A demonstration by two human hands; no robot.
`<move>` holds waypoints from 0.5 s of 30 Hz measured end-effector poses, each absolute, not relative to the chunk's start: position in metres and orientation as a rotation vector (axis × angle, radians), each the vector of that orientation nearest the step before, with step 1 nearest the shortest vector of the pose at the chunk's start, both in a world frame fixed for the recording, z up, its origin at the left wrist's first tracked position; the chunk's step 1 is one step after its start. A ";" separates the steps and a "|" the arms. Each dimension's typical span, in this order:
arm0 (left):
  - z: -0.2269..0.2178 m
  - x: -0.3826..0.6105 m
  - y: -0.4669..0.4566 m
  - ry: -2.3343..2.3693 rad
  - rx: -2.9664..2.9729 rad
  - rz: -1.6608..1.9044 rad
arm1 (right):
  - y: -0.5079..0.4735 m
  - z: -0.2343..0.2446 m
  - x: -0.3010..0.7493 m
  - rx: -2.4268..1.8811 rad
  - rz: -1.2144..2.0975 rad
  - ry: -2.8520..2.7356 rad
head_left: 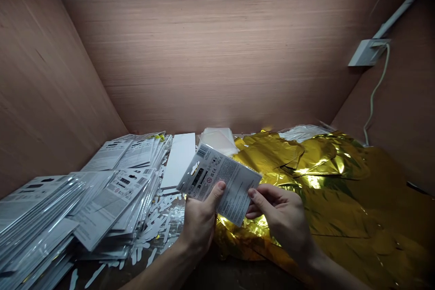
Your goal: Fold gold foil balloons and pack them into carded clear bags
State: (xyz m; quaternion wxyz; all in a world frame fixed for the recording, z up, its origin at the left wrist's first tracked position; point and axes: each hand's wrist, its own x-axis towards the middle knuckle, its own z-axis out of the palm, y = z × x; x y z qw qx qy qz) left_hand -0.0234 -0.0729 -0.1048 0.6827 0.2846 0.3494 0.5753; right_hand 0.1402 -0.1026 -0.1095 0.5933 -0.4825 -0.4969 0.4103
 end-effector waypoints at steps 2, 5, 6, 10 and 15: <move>-0.106 -0.022 -0.073 0.789 0.633 1.295 | -0.103 -0.109 0.139 -1.114 0.977 -1.148; -0.106 -0.022 -0.072 0.805 0.608 1.320 | -0.100 -0.108 0.143 -1.117 1.040 -1.152; -0.107 -0.022 -0.071 0.824 0.596 1.331 | -0.097 -0.107 0.148 -1.128 1.080 -1.186; -0.110 -0.026 -0.062 0.952 0.526 1.312 | -0.062 -0.088 0.194 -1.321 1.090 -1.562; -0.112 -0.028 -0.052 0.966 0.504 1.303 | 0.027 -0.052 0.296 -1.942 0.477 -1.783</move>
